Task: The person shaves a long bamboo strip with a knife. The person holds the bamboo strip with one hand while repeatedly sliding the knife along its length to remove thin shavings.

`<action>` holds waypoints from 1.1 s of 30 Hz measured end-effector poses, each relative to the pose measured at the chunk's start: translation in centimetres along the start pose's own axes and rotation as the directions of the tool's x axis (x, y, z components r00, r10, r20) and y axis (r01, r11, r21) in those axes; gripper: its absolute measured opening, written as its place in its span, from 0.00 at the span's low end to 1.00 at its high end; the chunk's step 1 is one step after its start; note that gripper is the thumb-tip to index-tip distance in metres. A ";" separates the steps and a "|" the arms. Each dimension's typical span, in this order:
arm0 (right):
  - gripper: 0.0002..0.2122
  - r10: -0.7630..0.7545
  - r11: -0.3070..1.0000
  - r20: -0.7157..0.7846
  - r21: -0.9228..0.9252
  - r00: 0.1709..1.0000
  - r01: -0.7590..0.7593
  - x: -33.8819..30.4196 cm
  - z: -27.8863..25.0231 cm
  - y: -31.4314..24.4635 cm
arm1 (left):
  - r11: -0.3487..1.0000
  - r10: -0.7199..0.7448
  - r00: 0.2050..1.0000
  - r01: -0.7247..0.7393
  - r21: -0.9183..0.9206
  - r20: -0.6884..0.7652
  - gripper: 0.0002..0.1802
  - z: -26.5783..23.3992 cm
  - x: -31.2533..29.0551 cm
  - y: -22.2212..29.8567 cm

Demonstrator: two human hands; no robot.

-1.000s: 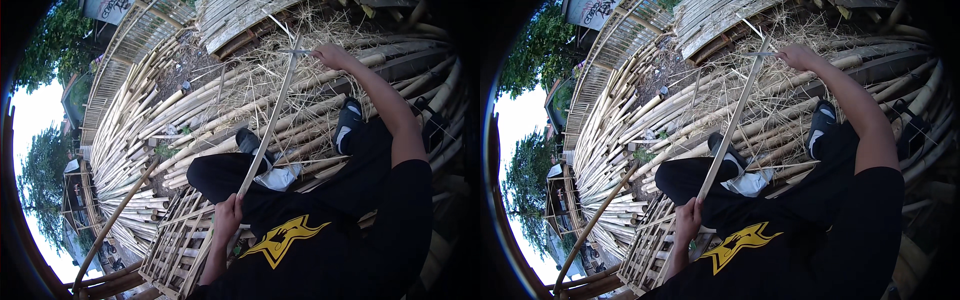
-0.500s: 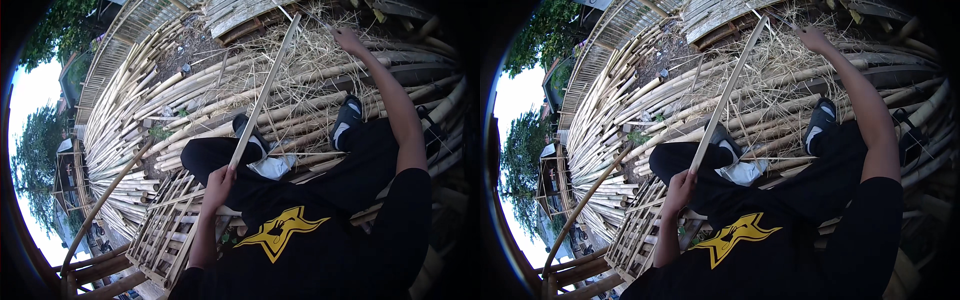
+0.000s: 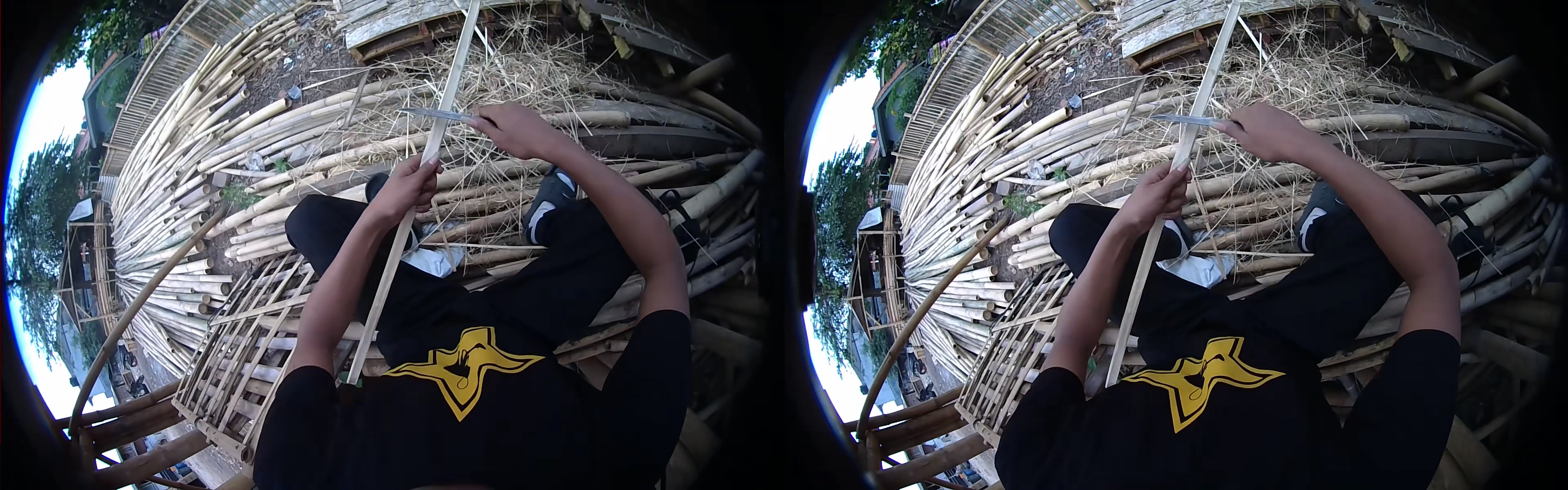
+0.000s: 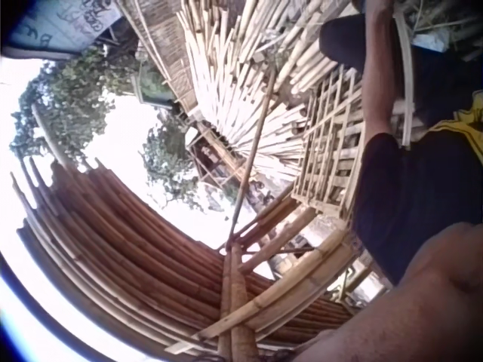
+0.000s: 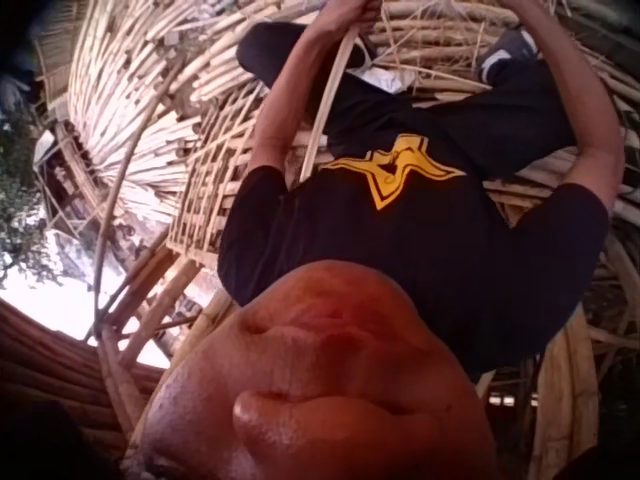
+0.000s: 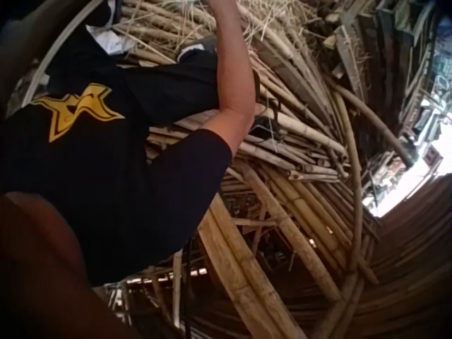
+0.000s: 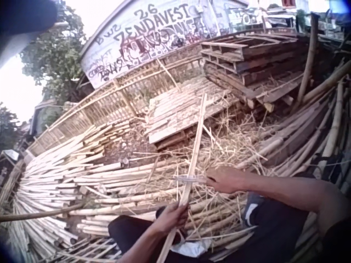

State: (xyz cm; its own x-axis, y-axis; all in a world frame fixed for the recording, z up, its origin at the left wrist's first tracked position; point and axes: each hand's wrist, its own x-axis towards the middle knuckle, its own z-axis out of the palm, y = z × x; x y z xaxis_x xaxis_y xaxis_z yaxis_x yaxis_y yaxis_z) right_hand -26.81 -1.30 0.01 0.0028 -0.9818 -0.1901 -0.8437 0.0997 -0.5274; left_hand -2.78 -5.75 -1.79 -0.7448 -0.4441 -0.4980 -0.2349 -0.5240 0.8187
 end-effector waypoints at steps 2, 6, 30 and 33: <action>0.24 -0.027 1.000 0.035 0.009 0.999 0.027 -0.2 0.0 -0.2 | 0.999 0.035 0.999 -0.036 0.004 0.025 0.12 -0.2 1.2 0.3; 0.20 -0.031 0.998 -0.048 0.050 0.998 0.033 0.0 1.6 0.9 | 0.996 0.050 0.996 -0.045 -0.072 0.074 0.11 -0.5 3.7 -0.2; 0.21 -0.053 0.996 0.054 0.072 0.997 0.049 2.7 3.6 1.8 | 0.997 0.026 0.997 -0.031 -0.076 -0.074 0.16 -0.5 6.0 -0.8; 0.21 -0.066 0.996 0.065 0.071 0.996 0.061 2.6 3.5 1.3 | 0.989 0.101 0.986 -0.085 0.122 -0.133 0.15 -0.9 6.4 -1.3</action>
State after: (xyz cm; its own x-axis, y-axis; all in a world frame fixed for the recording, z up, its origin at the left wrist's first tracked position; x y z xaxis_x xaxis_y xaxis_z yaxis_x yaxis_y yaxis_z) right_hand -26.01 -3.20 -4.07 0.0936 -0.9736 -0.2083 -0.8014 0.0505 -0.5959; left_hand -6.69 -8.58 -6.35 -0.6750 -0.5873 -0.4466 -0.2452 -0.3923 0.8865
